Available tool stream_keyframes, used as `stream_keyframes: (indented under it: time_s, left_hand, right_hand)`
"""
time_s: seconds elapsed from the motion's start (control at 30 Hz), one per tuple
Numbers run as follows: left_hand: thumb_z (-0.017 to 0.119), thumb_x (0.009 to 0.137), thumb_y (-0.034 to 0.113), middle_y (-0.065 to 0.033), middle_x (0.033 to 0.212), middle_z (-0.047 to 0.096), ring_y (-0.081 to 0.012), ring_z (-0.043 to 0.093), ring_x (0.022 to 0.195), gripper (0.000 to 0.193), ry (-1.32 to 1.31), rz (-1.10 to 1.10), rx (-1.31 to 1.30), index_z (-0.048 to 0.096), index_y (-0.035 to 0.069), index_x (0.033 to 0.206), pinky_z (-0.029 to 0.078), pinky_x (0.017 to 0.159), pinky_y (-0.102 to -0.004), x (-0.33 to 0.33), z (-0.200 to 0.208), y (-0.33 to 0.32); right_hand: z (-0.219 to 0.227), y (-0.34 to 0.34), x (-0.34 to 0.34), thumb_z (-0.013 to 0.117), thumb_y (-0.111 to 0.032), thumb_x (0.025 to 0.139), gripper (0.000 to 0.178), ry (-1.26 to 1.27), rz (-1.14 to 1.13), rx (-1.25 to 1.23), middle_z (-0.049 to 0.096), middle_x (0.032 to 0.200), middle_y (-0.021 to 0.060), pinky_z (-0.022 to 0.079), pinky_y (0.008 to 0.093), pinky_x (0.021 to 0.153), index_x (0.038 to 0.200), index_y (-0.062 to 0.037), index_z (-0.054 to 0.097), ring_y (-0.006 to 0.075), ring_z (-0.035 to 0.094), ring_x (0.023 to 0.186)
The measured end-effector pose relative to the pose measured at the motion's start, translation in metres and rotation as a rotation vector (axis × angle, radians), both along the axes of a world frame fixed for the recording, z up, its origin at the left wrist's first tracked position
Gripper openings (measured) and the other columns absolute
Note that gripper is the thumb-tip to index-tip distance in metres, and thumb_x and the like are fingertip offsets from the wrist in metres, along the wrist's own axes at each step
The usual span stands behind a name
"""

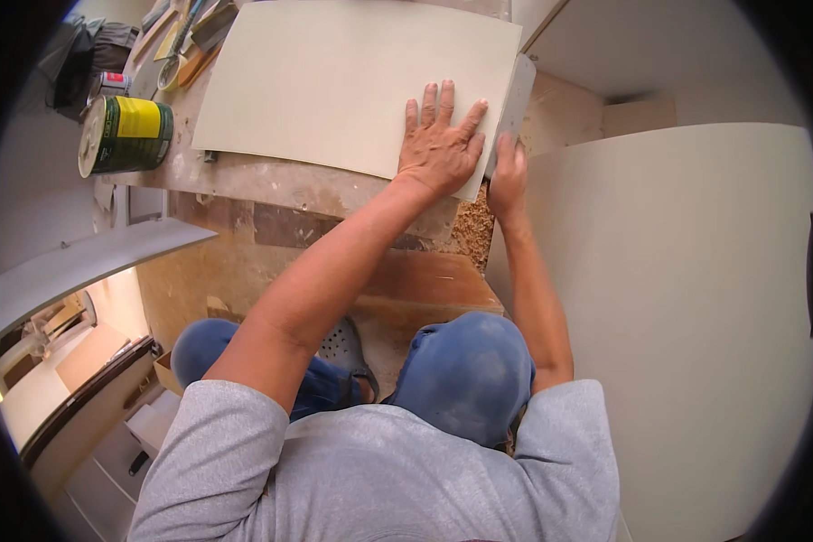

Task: The person aligns a white laminate sheet against a cabinet corner, then uses a metal straightedge and a knife on a workbench to trim the edge of the sheet.

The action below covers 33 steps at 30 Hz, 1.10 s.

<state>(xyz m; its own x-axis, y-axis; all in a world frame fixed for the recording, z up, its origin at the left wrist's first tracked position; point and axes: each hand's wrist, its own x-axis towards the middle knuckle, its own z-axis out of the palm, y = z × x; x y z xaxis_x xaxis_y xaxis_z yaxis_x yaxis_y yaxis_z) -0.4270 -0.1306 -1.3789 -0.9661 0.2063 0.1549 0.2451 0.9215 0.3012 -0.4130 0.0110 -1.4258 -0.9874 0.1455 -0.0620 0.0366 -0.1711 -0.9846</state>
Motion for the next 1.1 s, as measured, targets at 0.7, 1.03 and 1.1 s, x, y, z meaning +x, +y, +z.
stream_keyframes:
  time_s: [0.7, 1.03, 1.1]
  left_hand:
    - [0.046, 0.101, 0.069, -0.0242, 0.135, 0.062, -0.0320, 0.058, 0.125, 0.083, -0.633, -0.013, 1.238, 0.057, -0.003, 0.140, 0.046, 0.103, -0.0395, -0.015, 0.081, -0.093]
    - [0.062, 0.097, 0.061, -0.0145, 0.135, 0.063, -0.0207, 0.058, 0.123, 0.075, -0.978, -0.283, 0.685, 0.059, 0.000, 0.141, 0.044, 0.107, -0.0352, 0.047, 0.163, -0.243]
    - [0.063, 0.097, 0.062, -0.0158, 0.129, 0.065, -0.0215, 0.059, 0.121, 0.075, -1.109, -0.147, 0.595, 0.059, 0.000, 0.140, 0.045, 0.106, -0.0343, 0.046, 0.172, -0.242]
  right_hand:
    - [0.147, 0.048, 0.070, 0.062, -0.029, 0.102, 0.040, 0.065, 0.477, 0.618, 0.064, 0.095, 0.0079, 0.047, 0.0313, 0.073, 0.131, -0.0014, 0.058, 0.0170, 0.055, 0.077]
    - [0.214, -0.100, 0.008, 0.072, -0.026, 0.090, 0.030, 0.415, 1.139, 1.296, 0.066, 0.099, 0.0188, 0.048, 0.0491, 0.087, 0.106, -0.0023, 0.062, 0.0391, 0.062, 0.101]
    - [0.217, -0.125, 0.000, 0.072, -0.028, 0.090, 0.029, 0.666, 1.247, 1.353, 0.068, 0.103, 0.0145, 0.046, 0.0467, 0.094, 0.107, -0.0058, 0.064, 0.0326, 0.063, 0.105]
